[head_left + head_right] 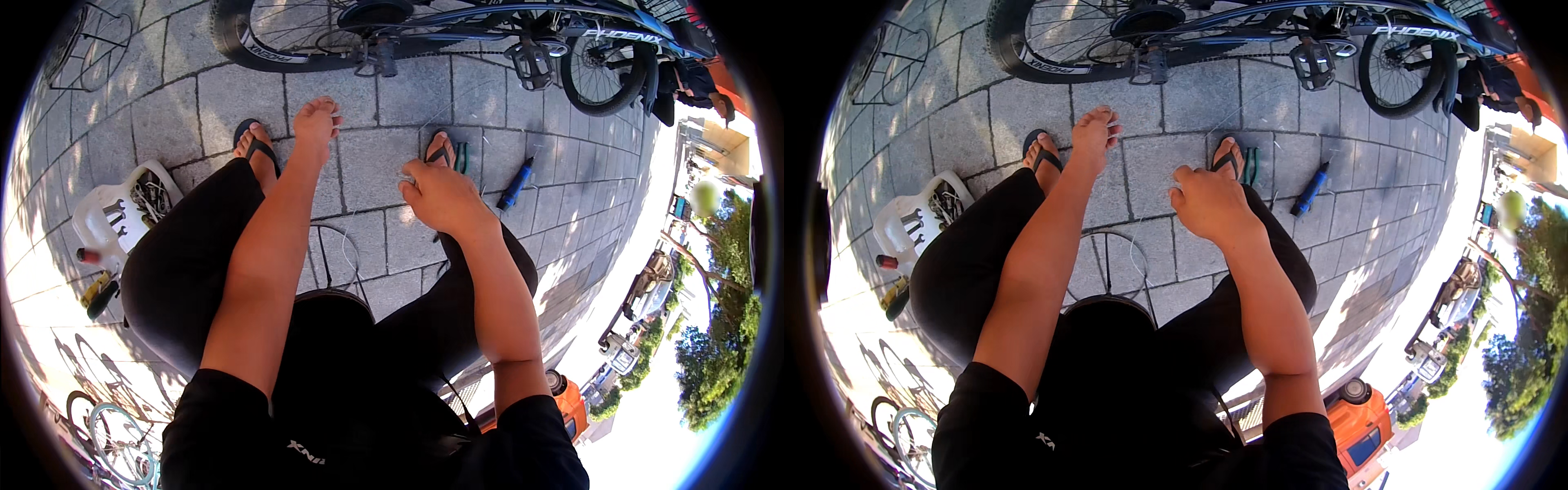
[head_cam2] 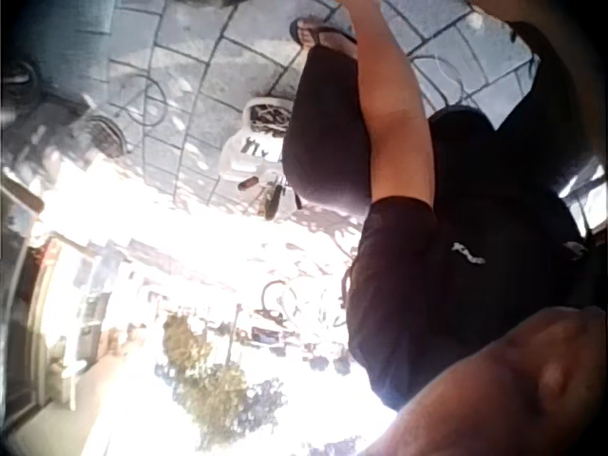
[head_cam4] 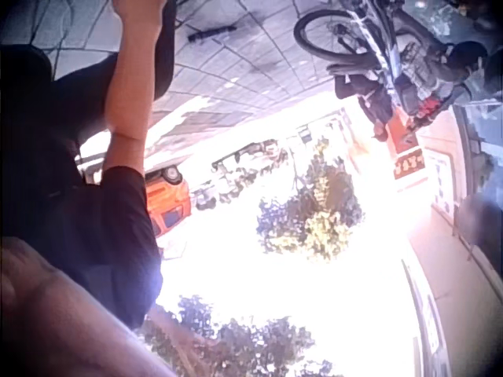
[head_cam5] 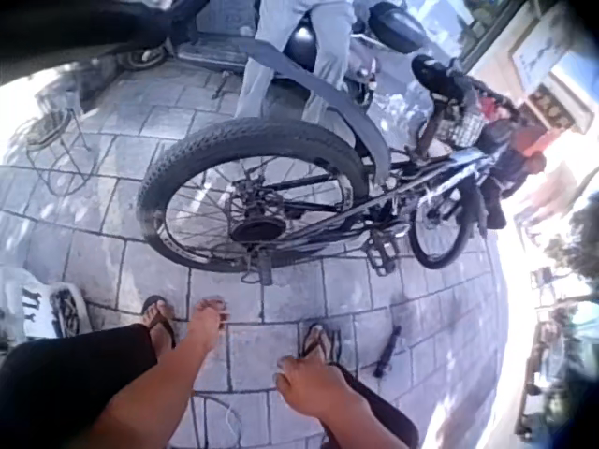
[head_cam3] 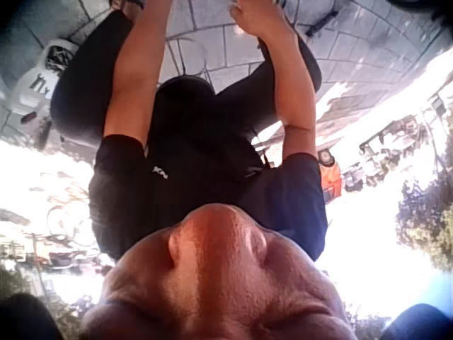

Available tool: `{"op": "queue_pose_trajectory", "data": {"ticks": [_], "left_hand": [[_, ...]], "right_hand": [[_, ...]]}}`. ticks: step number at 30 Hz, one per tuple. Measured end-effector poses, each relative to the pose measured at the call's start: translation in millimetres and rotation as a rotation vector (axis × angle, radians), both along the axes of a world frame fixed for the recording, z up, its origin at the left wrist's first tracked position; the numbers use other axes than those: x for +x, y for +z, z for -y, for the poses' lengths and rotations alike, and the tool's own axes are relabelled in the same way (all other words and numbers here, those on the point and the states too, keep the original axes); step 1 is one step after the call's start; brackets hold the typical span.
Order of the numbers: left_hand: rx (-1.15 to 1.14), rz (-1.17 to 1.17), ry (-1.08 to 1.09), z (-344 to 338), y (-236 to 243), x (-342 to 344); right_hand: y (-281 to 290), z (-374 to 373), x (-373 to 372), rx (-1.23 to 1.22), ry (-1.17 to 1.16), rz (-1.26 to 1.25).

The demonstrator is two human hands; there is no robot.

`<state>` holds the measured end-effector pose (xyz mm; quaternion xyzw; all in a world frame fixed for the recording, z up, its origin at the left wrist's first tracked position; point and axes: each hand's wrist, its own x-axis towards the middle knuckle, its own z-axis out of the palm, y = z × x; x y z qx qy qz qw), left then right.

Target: The person sits on the ground and adjusts the rear derailleur and chain of a bicycle using a screwdriver and pliers. They manipulate the cable tension and inspect the gear mechanism while seated on the sidewalk.

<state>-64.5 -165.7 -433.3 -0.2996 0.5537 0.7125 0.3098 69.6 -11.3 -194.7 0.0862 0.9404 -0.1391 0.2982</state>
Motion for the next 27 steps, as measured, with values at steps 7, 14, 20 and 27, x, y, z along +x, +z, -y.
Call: {"op": "queue_pose_trajectory", "data": {"ticks": [7,14,20,27], "left_hand": [[0.155,-0.284,0.216,3.3,168.5,41.3],[-0.041,-1.022,-0.028,118.6,330.1,53.3],[-0.134,-0.763,0.067,165.1,308.1,-0.7],[-0.152,-0.851,-0.099,130.0,310.3,-10.2]], "right_hand": [[28.3,14.5,-9.0,-0.058,-0.018,-0.037],[50.1,-114.3,15.1,-0.489,-0.451,-0.373],[-90.1,-225.1,164.3,-0.474,-1.548,-0.577],[-310.3,-147.5,331.6,-0.711,-2.44,-0.146]]}}
